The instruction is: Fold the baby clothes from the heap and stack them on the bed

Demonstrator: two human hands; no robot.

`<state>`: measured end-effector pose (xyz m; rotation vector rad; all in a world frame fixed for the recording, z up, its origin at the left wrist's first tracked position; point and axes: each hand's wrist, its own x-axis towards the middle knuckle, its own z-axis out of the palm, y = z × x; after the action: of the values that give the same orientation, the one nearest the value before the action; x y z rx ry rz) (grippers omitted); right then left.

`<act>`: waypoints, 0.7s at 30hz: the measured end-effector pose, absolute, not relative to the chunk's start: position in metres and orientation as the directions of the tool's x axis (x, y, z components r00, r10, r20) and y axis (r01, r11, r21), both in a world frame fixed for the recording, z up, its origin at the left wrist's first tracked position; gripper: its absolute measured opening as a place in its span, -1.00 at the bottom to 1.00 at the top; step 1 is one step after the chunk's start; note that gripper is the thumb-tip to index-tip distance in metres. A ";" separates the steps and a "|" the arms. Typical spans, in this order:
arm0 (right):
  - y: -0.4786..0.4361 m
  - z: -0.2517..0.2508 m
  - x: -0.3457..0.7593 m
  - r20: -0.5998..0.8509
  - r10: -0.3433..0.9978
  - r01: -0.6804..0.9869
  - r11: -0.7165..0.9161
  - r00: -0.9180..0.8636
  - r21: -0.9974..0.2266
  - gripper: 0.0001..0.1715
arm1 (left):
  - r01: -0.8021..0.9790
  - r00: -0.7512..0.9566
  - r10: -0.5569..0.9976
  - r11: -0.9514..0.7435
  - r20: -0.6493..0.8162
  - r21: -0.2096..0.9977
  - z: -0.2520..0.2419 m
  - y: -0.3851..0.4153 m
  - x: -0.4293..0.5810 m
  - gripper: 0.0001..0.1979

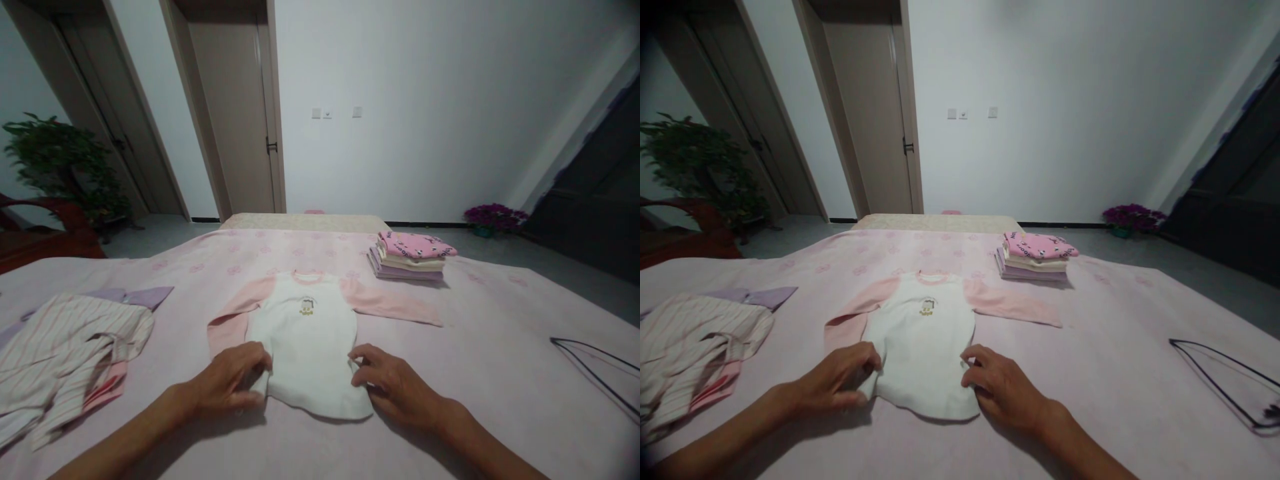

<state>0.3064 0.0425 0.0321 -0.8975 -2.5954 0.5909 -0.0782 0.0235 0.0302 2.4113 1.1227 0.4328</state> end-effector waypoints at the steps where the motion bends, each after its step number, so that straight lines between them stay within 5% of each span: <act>1: 0.043 0.030 0.305 0.195 0.641 0.487 0.717 -0.743 -0.499 -0.59 | 0.656 0.631 0.773 -0.576 0.064 0.487 0.031 0.015 -0.078 -0.68; 4: 0.049 0.028 0.306 0.267 0.628 0.396 0.709 -0.731 -0.583 -0.60 | 0.696 0.628 0.777 -0.588 0.048 0.411 0.028 -0.001 -0.079 -0.53; 11: 0.055 0.041 0.318 0.195 0.659 0.428 0.655 -0.726 -0.623 -0.58 | 0.729 0.640 0.769 -0.609 0.005 0.312 0.022 -0.002 -0.095 -0.66; 17: 0.076 0.047 0.329 -0.077 0.704 0.544 0.470 -0.706 -0.695 -0.59 | 0.766 0.586 0.784 -0.454 -0.205 0.455 0.055 0.007 -0.097 -0.77; 21: 0.136 0.044 0.328 0.077 0.847 0.619 0.444 -0.527 -0.647 -0.67 | 0.791 0.491 0.859 -0.369 -0.146 0.489 0.056 0.054 -0.096 -0.67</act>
<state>0.3284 0.1356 0.0440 -1.2405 -2.3093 0.7956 -0.0963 0.0541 0.0555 2.2382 1.3576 0.1807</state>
